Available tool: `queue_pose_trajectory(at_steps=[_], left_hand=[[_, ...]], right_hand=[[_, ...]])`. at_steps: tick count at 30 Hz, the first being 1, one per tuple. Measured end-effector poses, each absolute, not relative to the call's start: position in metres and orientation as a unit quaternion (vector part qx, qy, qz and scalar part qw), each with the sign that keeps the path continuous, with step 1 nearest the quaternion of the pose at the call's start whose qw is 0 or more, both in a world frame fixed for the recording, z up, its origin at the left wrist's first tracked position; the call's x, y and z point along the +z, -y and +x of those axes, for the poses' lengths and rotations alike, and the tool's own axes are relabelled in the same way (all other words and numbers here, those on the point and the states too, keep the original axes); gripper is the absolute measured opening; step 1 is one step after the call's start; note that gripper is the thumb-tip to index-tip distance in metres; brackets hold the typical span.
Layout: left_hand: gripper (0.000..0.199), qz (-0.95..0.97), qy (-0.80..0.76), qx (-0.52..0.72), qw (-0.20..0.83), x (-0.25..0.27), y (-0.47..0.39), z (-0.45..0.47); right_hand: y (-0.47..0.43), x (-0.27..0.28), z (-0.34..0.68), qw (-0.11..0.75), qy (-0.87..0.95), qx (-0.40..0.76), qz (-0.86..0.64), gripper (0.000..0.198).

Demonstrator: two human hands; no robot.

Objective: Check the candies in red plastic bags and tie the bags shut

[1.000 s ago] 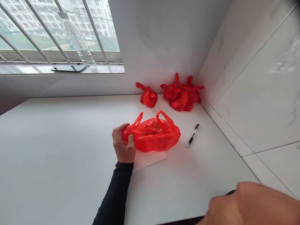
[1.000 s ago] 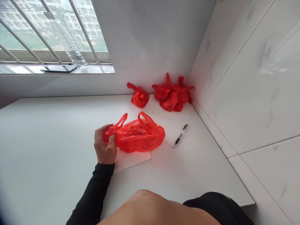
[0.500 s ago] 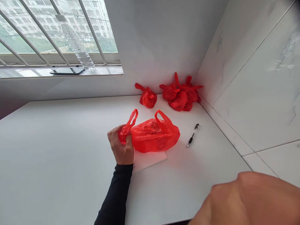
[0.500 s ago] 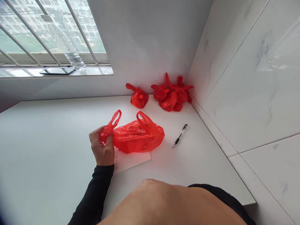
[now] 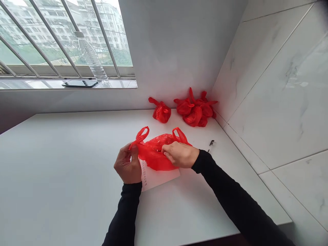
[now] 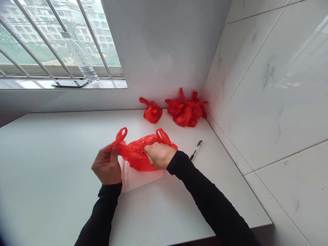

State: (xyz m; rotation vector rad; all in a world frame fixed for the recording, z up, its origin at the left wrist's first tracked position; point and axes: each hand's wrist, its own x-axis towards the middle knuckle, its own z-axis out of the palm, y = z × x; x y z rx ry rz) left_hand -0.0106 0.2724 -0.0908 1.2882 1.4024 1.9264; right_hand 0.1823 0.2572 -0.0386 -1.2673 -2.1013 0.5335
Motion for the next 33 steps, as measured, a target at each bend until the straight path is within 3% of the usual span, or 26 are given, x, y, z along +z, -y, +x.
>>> queue_pose_trajectory(at_steps=[4,10,13,15,18,21,24,26,33], left_hand=[[0.033,0.43,-0.444,0.672,0.407,-0.094,-0.28,-0.015],[0.024,0.4,-0.375,0.616,0.565,-0.091,-0.282,-0.018],[0.019,0.399,-0.347,0.615,0.585,-0.083,-0.274,-0.019],[0.019,0.417,-0.335,0.592,0.603,-0.076,-0.267,-0.018],[0.045,0.461,-0.337,0.537,0.621,-0.069,-0.26,-0.014],[0.065,0.499,-0.362,0.512,0.597,-0.071,-0.26,-0.009],[0.038,0.499,-0.397,0.536,0.553,-0.08,-0.267,-0.006],[0.024,0.478,-0.412,0.563,0.534,-0.086,-0.271,-0.007],[0.044,0.365,-0.365,0.638,0.571,-0.08,-0.276,-0.013]], right_hand=[[-0.256,-0.046,0.192,0.188,0.829,0.217,-0.48,0.039],[-0.263,-0.036,0.193,0.157,0.777,0.173,-0.585,0.029],[-0.264,-0.031,0.198,0.116,0.767,0.143,-0.614,0.012],[-0.264,-0.03,0.202,0.077,0.769,0.127,-0.622,0.018],[-0.266,-0.031,0.208,0.019,0.773,0.124,-0.621,0.035],[-0.268,-0.031,0.21,-0.009,0.775,0.124,-0.62,0.036],[-0.268,-0.027,0.211,0.002,0.775,0.12,-0.621,0.021],[-0.268,-0.023,0.21,0.03,0.773,0.117,-0.623,0.024],[-0.266,-0.013,0.205,0.124,0.768,0.135,-0.613,0.013]])
